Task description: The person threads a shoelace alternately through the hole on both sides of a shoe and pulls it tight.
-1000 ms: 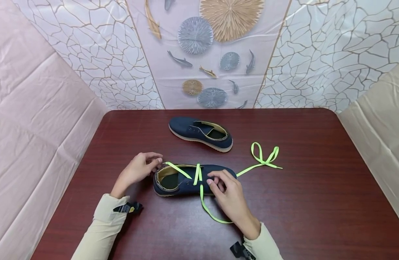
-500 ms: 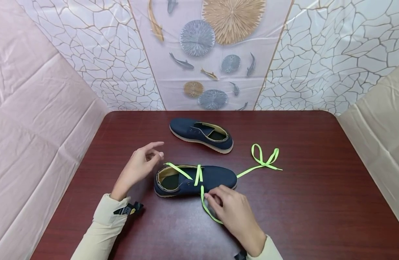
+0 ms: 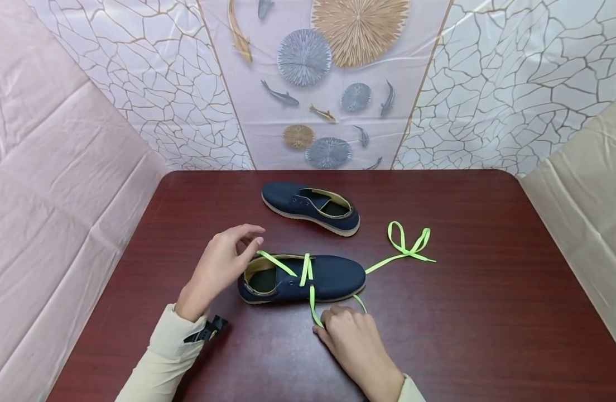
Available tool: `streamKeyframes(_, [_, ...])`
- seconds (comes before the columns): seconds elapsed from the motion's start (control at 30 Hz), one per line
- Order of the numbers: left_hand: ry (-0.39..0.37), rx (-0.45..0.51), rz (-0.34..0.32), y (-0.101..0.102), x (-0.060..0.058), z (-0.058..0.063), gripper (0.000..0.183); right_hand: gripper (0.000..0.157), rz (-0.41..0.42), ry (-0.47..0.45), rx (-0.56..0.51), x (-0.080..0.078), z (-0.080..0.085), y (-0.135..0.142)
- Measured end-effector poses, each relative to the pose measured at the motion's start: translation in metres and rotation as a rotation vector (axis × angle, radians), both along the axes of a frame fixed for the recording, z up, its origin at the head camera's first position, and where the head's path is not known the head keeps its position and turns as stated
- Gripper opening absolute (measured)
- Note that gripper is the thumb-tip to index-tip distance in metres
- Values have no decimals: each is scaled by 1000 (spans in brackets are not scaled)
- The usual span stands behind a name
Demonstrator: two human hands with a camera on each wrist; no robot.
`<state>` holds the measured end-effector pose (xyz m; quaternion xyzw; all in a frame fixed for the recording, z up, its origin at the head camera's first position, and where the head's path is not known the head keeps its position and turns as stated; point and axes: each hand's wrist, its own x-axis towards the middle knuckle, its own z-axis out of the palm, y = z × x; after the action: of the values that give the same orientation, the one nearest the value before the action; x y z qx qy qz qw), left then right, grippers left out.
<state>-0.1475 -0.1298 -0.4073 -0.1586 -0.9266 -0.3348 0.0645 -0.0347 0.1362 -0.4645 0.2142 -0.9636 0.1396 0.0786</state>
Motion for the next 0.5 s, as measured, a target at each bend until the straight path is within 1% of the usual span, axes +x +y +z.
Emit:
streamKeyframes(0.13, [86,-47,7,6,10,-1,19,27,30,56,1,1,-2,0])
streamKeyframes(0.23, [178,-61,-6,10,18,-1,15,26,32,100,22,3,1,3])
streamKeyframes(0.33, [279,-72,-40,15,26,-1,11,25,36,179,26,6,6,7])
streamKeyframes(0.4, [341,-75,-71,19,31,-1,8,22,44,233,10,8,10,10])
streamKeyframes(0.5, [426,-75,-127,26,39,-3,9,13,60,294,-20,11,17,14])
